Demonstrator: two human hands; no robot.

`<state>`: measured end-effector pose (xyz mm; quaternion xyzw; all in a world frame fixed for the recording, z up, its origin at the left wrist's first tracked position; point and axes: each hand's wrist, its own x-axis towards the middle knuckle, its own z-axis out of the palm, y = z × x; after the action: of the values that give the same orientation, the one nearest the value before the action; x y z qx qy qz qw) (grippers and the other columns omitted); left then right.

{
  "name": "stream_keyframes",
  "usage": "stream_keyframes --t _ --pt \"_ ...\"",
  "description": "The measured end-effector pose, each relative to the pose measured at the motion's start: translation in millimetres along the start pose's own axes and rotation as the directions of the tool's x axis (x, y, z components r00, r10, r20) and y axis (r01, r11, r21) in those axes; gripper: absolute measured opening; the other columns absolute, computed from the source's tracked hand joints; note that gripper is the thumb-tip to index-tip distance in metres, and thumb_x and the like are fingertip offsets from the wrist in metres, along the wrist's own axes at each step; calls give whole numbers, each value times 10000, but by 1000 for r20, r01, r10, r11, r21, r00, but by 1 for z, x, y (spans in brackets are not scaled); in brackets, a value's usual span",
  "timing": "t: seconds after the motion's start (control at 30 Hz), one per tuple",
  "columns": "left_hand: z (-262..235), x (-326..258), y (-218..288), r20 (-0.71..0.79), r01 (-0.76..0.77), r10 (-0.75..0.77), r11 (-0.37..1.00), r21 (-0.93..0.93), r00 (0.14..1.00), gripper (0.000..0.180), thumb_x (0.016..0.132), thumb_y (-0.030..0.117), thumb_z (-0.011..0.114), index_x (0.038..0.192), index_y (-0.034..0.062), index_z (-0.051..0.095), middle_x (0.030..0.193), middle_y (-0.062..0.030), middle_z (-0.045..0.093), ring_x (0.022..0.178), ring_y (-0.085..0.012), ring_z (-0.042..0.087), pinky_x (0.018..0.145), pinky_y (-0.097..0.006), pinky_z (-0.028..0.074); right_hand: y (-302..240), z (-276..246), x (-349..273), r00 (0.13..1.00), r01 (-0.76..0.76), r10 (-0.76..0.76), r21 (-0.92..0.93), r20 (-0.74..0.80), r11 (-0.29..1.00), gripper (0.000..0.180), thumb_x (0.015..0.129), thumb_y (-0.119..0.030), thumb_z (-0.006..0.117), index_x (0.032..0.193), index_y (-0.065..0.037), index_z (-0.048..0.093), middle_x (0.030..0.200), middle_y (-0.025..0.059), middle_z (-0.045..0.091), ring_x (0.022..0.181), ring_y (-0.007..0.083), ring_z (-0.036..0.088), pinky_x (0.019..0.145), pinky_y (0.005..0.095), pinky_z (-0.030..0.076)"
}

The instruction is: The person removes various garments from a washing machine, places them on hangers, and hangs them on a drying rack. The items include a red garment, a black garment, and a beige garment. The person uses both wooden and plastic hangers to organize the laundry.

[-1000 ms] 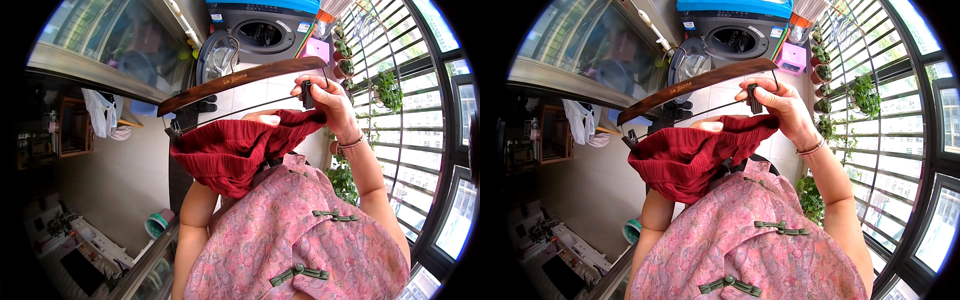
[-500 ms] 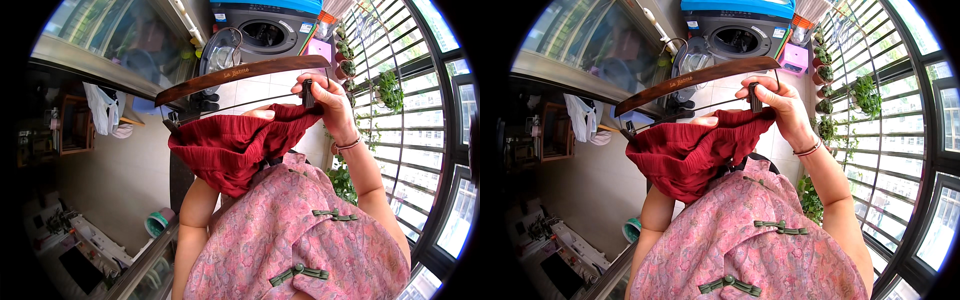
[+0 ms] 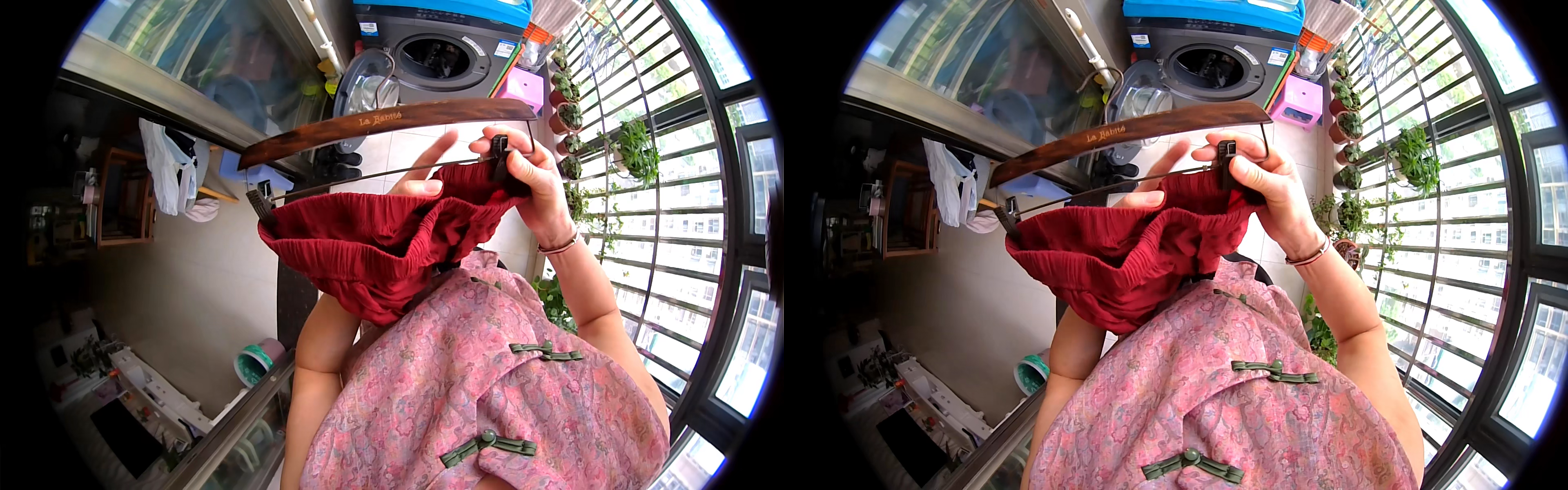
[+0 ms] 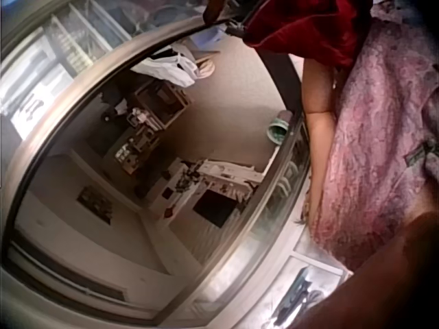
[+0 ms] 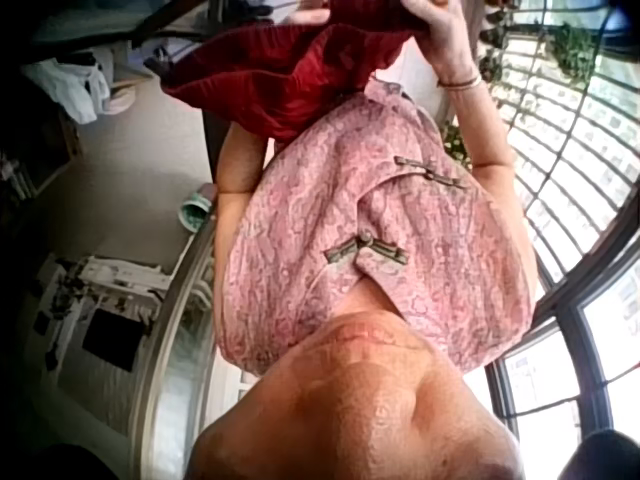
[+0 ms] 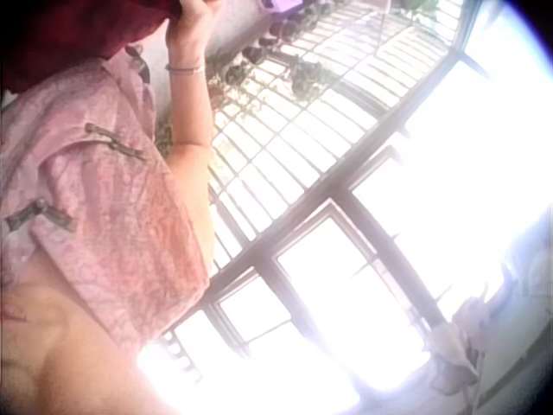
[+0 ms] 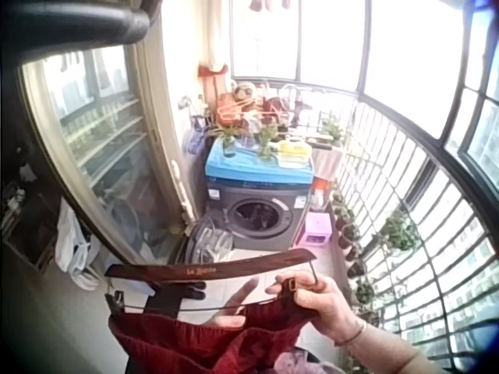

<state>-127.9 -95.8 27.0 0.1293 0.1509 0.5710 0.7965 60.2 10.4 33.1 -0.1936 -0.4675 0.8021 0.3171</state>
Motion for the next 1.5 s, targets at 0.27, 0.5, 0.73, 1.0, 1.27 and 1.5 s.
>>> stream_keyframes --t 0.27,0.5,0.73,1.0,1.27,1.5 --pt "-11 -42 27 -9 -98 98 994 38 995 635 971 382 526 1485 64 329 1395 -241 476 1274 -323 504 1089 -408 393 4 30 14 962 73 -4 -243 274 967 556 965 -425 521 1306 13 526 1274 164 598 1158 214 572 1045 359 409" --pt "-11 -99 41 -45 -128 138 977 170 989 627 973 363 534 1486 68 328 1400 -245 469 1277 -326 501 1088 -411 395 -12 52 51 918 -176 268 -304 294 936 624 970 -502 460 1178 72 592 985 160 697 905 199 671 816 309 522" --pt "-43 -142 56 -17 -234 255 910 342 967 627 939 169 578 1499 86 308 1402 -255 463 1276 -337 503 1092 -417 394 -18 140 70 921 123 155 -645 357 754 276 934 -196 626 1059 47 665 783 75 701 602 74 566 546 212 442" --pt "-157 -263 115 -282 -528 959 253 811 27 413 995 302 476 1331 62 482 1204 -78 612 1136 -208 570 942 -380 495 -13 212 74 883 430 -237 -499 405 753 258 938 -154 617 1113 27 676 783 73 687 585 53 463 556 199 382" --pt "-92 -290 107 432 1 901 -432 902 40 150 866 57 619 1014 75 633 1138 -48 627 1024 -158 593 925 -307 425 22 263 109 888 378 -167 -473 429 796 261 945 -182 624 1101 20 681 807 75 697 572 43 427 534 201 366" --pt "-103 -296 137 269 693 852 -523 496 450 248 792 192 727 1038 180 690 1041 0 669 982 -194 620 923 -342 374 48 306 136 870 377 -166 -410 464 831 264 942 -175 627 1090 40 671 818 95 703 586 48 440 529 207 376"
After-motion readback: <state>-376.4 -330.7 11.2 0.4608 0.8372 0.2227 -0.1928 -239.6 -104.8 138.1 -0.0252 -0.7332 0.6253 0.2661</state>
